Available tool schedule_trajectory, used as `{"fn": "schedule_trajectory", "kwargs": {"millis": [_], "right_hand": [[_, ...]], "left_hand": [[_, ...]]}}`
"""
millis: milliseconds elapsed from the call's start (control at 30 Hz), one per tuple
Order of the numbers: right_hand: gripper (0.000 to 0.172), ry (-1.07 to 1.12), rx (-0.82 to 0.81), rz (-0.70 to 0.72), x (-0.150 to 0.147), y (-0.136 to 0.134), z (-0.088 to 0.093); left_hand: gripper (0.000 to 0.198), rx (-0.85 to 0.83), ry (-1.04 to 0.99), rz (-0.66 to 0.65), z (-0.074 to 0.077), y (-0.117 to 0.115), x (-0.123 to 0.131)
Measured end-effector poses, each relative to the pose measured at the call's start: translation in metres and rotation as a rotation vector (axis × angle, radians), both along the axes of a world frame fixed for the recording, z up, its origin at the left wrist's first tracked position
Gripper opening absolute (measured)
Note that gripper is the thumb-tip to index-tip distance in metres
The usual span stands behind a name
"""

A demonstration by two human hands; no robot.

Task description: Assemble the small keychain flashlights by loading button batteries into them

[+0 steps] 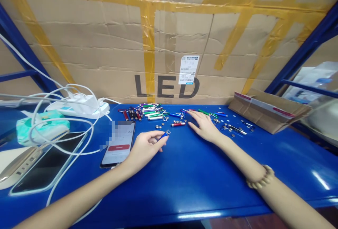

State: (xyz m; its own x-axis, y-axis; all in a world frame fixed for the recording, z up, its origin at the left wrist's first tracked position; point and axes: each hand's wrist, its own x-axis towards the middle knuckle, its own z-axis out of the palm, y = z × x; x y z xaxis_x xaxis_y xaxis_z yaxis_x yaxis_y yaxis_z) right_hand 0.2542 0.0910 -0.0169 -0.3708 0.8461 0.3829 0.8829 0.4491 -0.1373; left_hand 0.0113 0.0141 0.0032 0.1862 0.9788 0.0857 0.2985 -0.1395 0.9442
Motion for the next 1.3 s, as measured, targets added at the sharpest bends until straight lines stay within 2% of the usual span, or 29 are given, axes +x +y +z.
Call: {"fn": "schedule_trajectory", "kwargs": {"millis": [200,533,900,1133,1300], "right_hand": [[0.050,-0.105,-0.065,0.001,-0.008,0.008,-0.011],[0.060,-0.086,-0.048,-0.192,0.005,0.028,-0.017],[0.050,-0.077,-0.030,-0.120,0.005,0.022,-0.009],[0.060,-0.081,-0.030,-0.164,0.010,0.030,-0.015],[0.060,-0.073,-0.021,-0.182,0.015,0.040,-0.019]], "left_hand": [[0.032,-0.058,-0.045,-0.019,0.003,-0.005,0.003],[0.031,-0.075,-0.030,-0.044,0.002,-0.007,0.005],[0.033,-0.095,-0.030,-0.058,0.001,-0.005,0.004],[0.035,-0.104,-0.032,-0.064,0.000,-0.004,0.005],[0.033,-0.121,-0.031,-0.060,0.001,-0.004,0.006]]}}
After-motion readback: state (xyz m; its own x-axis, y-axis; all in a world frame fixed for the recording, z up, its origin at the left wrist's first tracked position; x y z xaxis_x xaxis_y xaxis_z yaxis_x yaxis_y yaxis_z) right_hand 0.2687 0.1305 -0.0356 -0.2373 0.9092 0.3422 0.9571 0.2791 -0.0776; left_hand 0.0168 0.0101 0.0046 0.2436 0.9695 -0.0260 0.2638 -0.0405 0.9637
